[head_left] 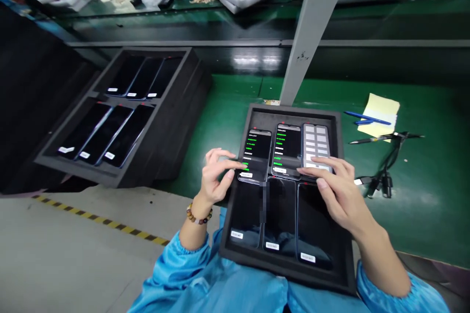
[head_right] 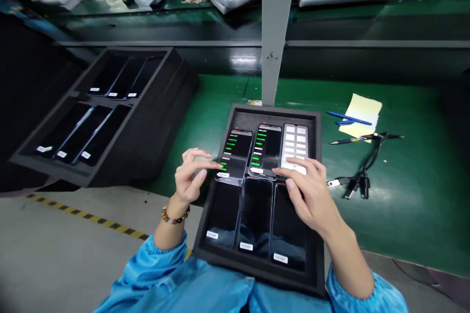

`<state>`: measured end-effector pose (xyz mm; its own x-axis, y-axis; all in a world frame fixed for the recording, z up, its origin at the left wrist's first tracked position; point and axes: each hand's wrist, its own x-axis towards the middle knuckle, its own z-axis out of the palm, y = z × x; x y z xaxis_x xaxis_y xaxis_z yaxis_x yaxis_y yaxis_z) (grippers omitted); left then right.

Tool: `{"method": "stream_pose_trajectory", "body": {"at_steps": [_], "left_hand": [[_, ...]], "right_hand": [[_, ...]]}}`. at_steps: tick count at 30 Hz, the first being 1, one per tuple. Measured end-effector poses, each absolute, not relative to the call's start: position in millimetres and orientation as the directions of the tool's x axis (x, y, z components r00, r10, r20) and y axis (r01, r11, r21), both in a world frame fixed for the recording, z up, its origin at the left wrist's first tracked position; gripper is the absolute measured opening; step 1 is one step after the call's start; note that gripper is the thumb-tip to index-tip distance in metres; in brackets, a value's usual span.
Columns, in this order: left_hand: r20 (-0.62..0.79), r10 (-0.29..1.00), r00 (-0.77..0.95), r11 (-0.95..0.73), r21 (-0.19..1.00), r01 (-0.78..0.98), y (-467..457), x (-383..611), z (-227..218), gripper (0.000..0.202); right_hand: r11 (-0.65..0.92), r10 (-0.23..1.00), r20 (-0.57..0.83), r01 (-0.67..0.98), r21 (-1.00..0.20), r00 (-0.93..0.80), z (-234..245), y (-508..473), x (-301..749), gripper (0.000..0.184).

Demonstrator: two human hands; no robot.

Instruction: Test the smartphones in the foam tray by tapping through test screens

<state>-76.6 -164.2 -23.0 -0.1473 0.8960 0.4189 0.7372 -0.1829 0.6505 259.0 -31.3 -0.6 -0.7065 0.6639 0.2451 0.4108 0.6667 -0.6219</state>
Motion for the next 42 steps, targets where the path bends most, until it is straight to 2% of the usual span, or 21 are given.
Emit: {"method": "stream_pose_trajectory", "body": {"at_steps": [7,12,15,18,23,28,32,37,42], "left_hand": [[0.376,0.927,0.004,-0.26,0.632,0.73,-167,-72,-16,0.038],[0.398,0.909,-0.121,-0.185,0.648,0.739,-152,-80,-13,0.042],[0.351,0.92,-0.175,-0.094,0.63,0.771,-129,-84,-5,0.033],[0.267,0.959,-0.093,-0.07,0.544,0.836,-104,-82,5,0.027],[0.187,0.98,0.072,-0.136,0.359,0.923,-75,-65,10,0.036],[0.196,0.978,0.07,-0.113,0.218,0.969,-62,-62,6,0.041],[0.189,0.982,0.001,-0.044,0.221,0.974,-66,-79,3,0.041],[0.158,0.987,0.026,-0.067,0.264,0.962,-73,-94,-1,0.044],[0.152,0.988,0.036,-0.075,0.258,0.963,-73,-96,-5,0.043]], "right_hand": [[0.607,0.754,0.273,0.474,-0.639,-0.597,-5,-33,276,0.037],[0.503,0.852,0.259,0.577,-0.643,-0.454,0,-8,281,0.04],[0.564,0.808,0.251,0.575,-0.593,-0.534,1,20,270,0.042],[0.624,0.765,0.252,0.583,-0.52,-0.593,-4,47,249,0.047],[0.667,0.736,0.229,0.623,-0.409,-0.637,-19,73,220,0.052],[0.689,0.721,0.203,0.658,-0.304,-0.662,-22,79,220,0.052],[0.709,0.696,0.172,0.629,-0.319,-0.697,-18,77,218,0.051],[0.742,0.637,0.14,0.553,-0.38,-0.758,-13,77,203,0.05],[0.758,0.615,0.08,0.56,-0.335,-0.784,-9,80,187,0.054]]}}
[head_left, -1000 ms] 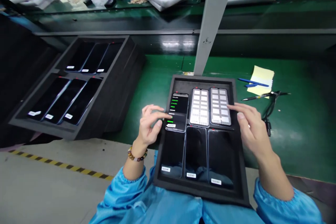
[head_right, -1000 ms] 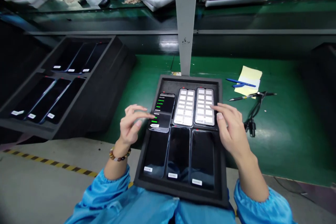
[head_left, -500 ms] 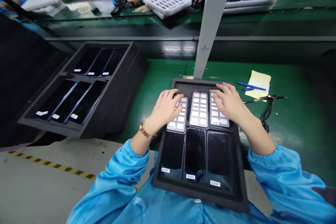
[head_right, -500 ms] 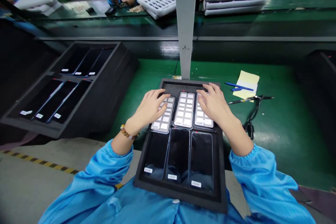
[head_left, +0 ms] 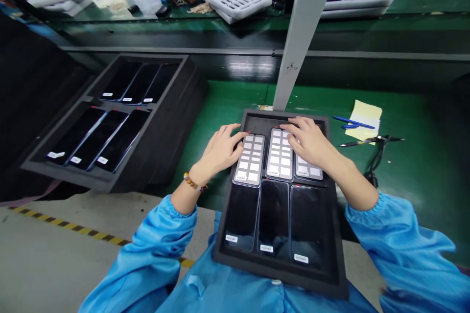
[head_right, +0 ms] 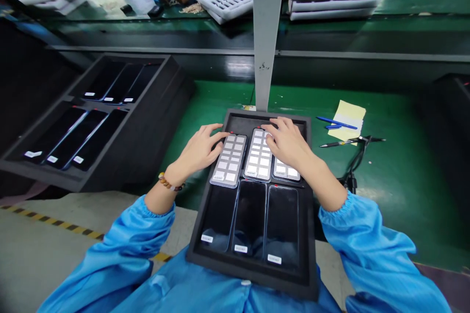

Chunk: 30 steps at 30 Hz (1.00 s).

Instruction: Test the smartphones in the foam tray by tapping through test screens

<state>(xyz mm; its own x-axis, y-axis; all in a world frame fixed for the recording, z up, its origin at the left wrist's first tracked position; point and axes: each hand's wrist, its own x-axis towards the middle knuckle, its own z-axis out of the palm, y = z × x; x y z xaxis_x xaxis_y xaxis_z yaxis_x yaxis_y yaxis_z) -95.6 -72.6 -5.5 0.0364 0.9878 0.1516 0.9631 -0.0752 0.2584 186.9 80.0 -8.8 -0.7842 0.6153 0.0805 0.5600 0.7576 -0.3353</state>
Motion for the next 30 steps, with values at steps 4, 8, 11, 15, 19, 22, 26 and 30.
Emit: {"method": "stream_pose_trajectory", "body": {"at_steps": [4,8,11,15,19,22,26,30], "left_hand": [[0.141,0.989,0.043,-0.076,0.239,0.968,-71,-97,-7,0.042],[0.132,0.99,0.044,-0.074,0.233,0.97,-71,-96,-5,0.043],[0.121,0.992,0.034,-0.061,0.224,0.973,-72,-95,-3,0.044],[0.125,0.991,0.035,-0.061,0.208,0.976,-72,-95,-4,0.043],[0.14,0.989,0.052,-0.08,0.206,0.975,-72,-97,-4,0.044],[0.15,0.987,0.061,-0.093,0.215,0.972,-72,-99,-4,0.044],[0.162,0.984,0.067,-0.102,0.214,0.971,-71,-102,-7,0.045],[0.162,0.984,0.075,-0.109,0.211,0.971,-73,-103,-9,0.045]], "right_hand": [[0.775,0.592,0.063,0.546,-0.317,-0.804,-8,79,172,0.054],[0.774,0.593,0.074,0.543,-0.327,-0.802,-7,79,159,0.055],[0.781,0.575,0.048,0.53,-0.331,-0.817,-8,79,152,0.056],[0.785,0.574,0.051,0.532,-0.315,-0.817,-12,79,148,0.056],[0.793,0.574,0.062,0.536,-0.29,-0.816,-15,77,150,0.056],[0.798,0.573,0.063,0.54,-0.269,-0.817,-15,71,153,0.057],[0.784,0.599,0.06,0.569,-0.25,-0.799,-15,61,153,0.058],[0.758,0.63,0.045,0.601,-0.254,-0.776,-13,52,151,0.059]]}}
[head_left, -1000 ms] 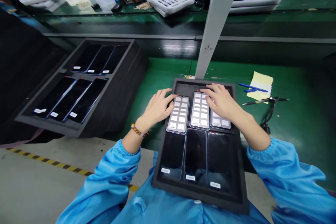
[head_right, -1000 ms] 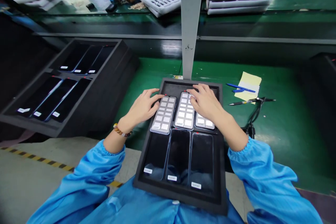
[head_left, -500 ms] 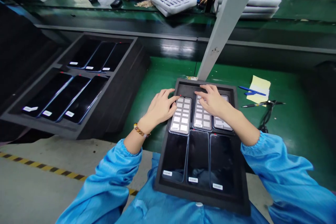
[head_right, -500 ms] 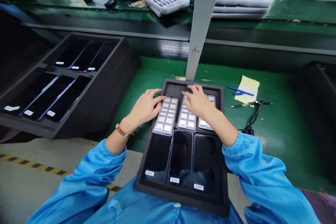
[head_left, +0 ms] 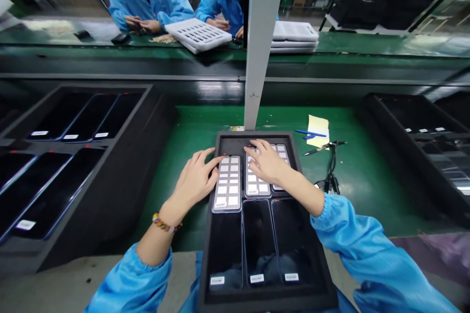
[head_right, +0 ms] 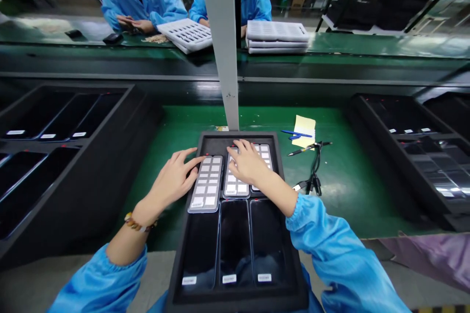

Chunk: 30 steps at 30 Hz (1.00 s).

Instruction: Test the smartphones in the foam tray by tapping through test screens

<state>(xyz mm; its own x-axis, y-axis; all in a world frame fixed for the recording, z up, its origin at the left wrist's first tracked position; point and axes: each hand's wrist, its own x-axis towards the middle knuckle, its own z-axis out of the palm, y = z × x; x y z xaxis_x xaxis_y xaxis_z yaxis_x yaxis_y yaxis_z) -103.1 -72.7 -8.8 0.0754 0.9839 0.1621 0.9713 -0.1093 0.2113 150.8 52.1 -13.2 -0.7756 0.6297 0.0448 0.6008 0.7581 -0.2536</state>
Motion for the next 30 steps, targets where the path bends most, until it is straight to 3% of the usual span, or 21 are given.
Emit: {"method": "stream_pose_trajectory", "body": {"at_steps": [17,30], "left_hand": [[0.163,0.985,0.054,-0.077,0.138,0.987,-100,-86,1,0.043],[0.199,0.98,0.028,-0.074,0.225,0.971,-137,-77,2,0.04]], "right_hand": [[0.742,0.642,0.028,0.612,-0.276,-0.766,-5,26,155,0.056],[0.777,0.605,0.097,0.559,-0.29,-0.79,-7,-6,167,0.055]]}}
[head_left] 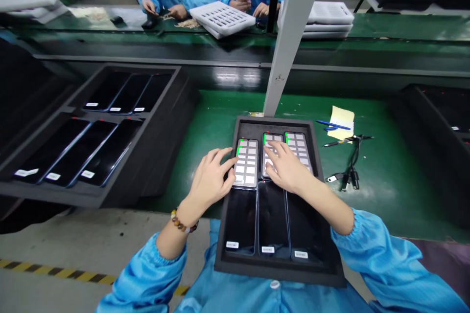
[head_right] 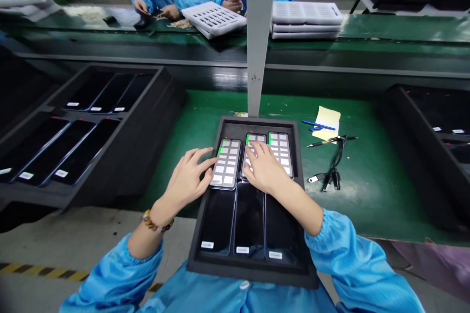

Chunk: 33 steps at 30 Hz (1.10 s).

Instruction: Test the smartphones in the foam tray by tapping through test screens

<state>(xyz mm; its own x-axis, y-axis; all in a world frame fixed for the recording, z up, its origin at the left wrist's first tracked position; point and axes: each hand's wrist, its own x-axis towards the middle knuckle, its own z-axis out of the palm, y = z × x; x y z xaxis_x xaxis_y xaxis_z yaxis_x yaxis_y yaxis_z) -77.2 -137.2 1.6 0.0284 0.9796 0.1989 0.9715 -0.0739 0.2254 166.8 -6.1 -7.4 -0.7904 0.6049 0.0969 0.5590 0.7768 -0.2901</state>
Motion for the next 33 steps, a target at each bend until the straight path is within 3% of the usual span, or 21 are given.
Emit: {"method": "stream_pose_trajectory", "body": {"at_steps": [33], "left_hand": [[0.336,0.942,0.012,-0.137,0.352,0.926,-199,-61,0,0.032]], "right_hand": [[0.76,0.632,0.093,0.591,-0.272,-0.77,13,-81,191,0.047]]}}
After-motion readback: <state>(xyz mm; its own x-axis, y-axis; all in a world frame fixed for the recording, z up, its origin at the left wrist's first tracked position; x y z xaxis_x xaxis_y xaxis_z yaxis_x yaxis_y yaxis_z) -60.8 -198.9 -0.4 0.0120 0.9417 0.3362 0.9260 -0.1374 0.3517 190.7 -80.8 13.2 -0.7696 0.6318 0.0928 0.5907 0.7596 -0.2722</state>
